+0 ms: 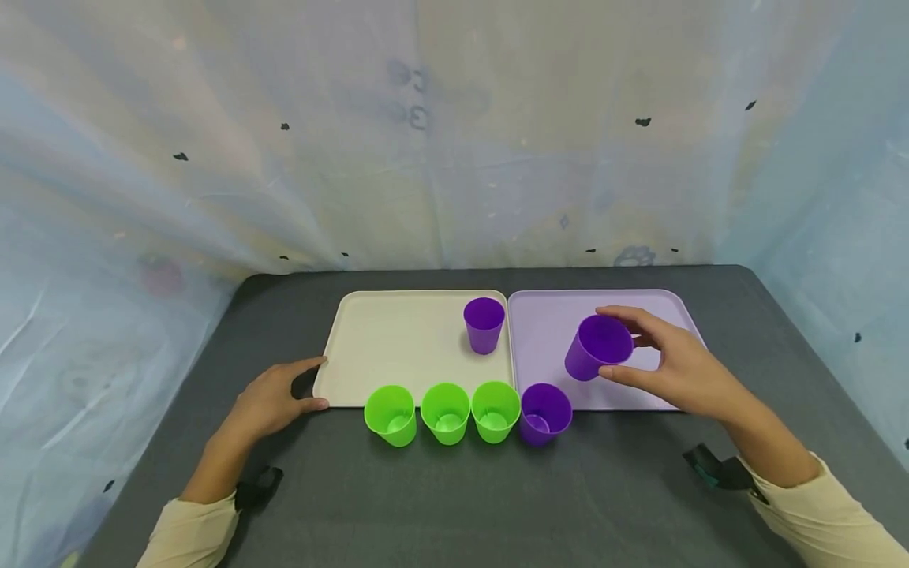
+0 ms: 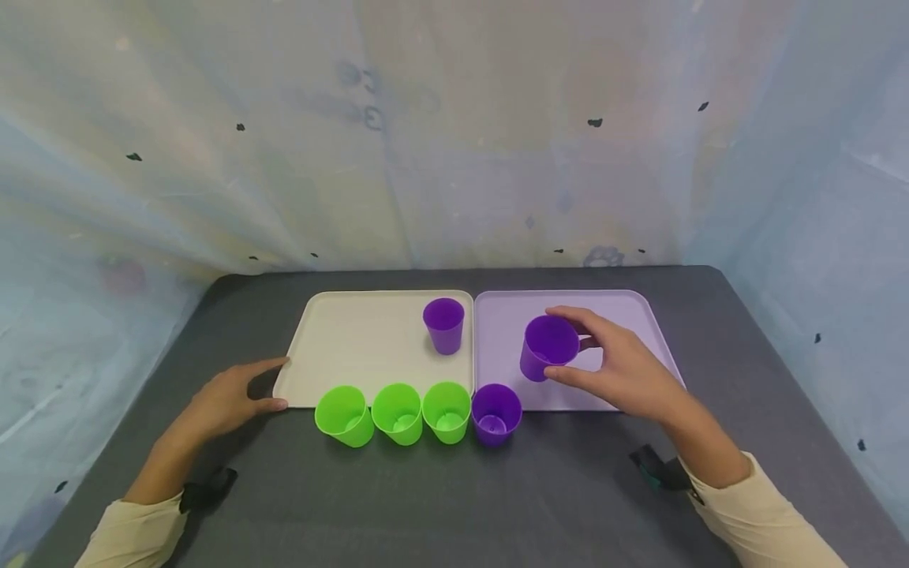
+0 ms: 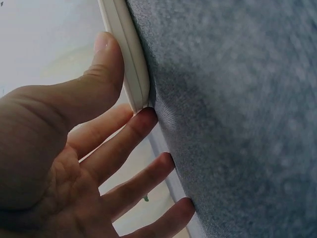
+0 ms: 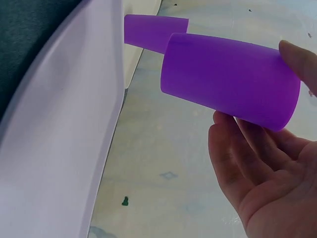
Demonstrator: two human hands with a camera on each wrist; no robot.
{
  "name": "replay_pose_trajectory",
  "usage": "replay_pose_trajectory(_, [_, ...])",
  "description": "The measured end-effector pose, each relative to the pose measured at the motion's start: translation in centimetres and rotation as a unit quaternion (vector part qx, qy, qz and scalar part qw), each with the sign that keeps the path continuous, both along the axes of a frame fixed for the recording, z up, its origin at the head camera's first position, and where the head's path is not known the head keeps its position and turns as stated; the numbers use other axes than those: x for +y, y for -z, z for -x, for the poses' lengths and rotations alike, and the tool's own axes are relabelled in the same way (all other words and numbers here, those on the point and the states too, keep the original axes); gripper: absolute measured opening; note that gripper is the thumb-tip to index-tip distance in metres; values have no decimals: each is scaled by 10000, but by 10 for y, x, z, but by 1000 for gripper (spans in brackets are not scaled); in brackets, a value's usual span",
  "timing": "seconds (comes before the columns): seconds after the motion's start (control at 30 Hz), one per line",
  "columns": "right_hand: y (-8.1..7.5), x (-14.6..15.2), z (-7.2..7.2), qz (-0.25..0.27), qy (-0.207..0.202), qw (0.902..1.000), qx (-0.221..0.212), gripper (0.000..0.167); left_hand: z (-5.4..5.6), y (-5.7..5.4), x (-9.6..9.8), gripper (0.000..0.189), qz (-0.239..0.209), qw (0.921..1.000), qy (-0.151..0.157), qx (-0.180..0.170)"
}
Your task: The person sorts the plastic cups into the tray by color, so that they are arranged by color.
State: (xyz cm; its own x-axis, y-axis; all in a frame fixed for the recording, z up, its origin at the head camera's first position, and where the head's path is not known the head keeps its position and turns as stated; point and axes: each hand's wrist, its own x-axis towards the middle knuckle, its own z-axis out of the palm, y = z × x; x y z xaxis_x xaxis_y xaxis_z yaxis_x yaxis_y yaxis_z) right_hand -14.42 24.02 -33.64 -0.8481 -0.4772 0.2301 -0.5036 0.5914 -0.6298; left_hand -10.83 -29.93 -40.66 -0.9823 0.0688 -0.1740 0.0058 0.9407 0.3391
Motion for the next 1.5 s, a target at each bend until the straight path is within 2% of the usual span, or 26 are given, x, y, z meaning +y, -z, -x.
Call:
replay_pose_trajectory(0.27, [-11,-16,6,-226,-54,9997,36,70,1,3,-2,77,-5,10000,-16,0])
replay_pose_trajectory(0.5, [-28,-35,12,-553,-144,9983,-100,72,1,2,-1,78,43,10000,-58,-49])
replay_pose_trajectory(0.63, [-37,-47,17,-543,-284,9979,-186,71,1,2,0,75,95,9999,-57,-28])
replay_pose_trajectory(0.83, [-48,-72,26,-280,-702,9967,-296,72,4,3,2,70,125,9999,-21,114])
replay_pose_trajectory(0.97, [-54,-88,32,-348,-1102,9929,-293,70,3,3,2,70,106,9999,-32,77])
replay_pose_trajectory(1.2, [-53,-110,45,-539,-1344,9887,-389,69,1,3,4,68,164,9998,69,47])
replay_pose_trajectory(1.5, [-39,-138,66,-495,-1488,9867,-417,69,-2,2,2,60,197,9995,196,153])
